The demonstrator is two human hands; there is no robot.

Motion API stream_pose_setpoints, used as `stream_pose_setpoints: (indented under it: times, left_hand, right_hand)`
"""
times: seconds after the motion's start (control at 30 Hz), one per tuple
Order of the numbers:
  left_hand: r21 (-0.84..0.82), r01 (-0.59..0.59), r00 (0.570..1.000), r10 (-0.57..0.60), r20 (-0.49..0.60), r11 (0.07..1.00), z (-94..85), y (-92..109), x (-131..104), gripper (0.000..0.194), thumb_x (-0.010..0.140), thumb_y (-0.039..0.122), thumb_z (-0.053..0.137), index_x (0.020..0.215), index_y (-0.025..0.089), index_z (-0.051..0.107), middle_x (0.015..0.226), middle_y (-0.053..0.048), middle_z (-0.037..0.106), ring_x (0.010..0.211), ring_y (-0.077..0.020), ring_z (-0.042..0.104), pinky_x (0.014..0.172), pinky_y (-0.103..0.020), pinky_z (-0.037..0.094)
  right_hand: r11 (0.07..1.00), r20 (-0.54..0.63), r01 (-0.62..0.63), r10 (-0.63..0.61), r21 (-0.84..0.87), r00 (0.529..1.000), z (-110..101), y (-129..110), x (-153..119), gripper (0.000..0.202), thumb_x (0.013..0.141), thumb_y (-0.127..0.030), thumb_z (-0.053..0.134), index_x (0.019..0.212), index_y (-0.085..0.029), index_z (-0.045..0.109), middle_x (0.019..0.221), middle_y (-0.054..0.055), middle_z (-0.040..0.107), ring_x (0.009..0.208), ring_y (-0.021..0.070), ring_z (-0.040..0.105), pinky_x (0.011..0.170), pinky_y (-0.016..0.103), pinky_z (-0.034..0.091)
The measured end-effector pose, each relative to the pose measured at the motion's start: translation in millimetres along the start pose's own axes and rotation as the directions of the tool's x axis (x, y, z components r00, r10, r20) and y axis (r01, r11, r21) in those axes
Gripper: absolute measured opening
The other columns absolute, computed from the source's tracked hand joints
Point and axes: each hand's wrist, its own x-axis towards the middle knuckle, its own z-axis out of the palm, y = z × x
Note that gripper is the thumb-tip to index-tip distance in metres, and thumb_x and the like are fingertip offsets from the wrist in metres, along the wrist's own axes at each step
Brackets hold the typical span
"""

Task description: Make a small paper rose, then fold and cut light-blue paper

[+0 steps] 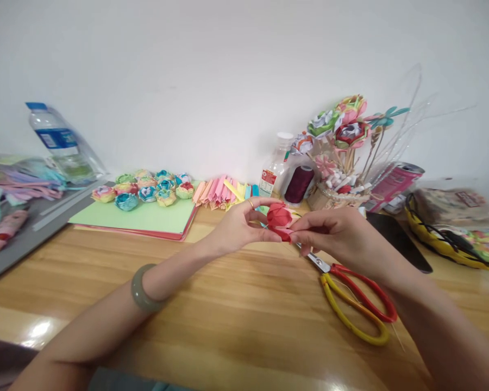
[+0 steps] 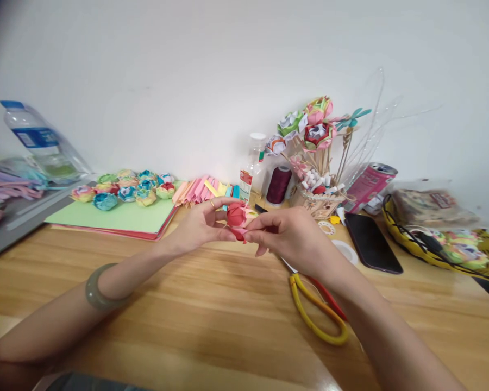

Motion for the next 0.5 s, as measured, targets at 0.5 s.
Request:
stream_pose_setpoints:
  times: [0.5]
  left_hand:
    - [-0.055,-0.051,0.999,0.05,-0.008,0.997,-0.9,2.4,0.7,0.055,0.056,0.019,0.081,0.104,0.02,0.056,0.098,-0.003,0.064,0.088,-0.0165,0.062,0.079,-0.033,0.049]
  right_hand:
    - [0.988,0.001,0.141,-0.141,-0.066,0.99,0.1,0.5,-4.5,0.022,0.081,-0.033,0.054,0.078,-0.015,0.067,0.057,0.002,0.067,0.052,0.0114,0.061,0.052,0.021,0.046]
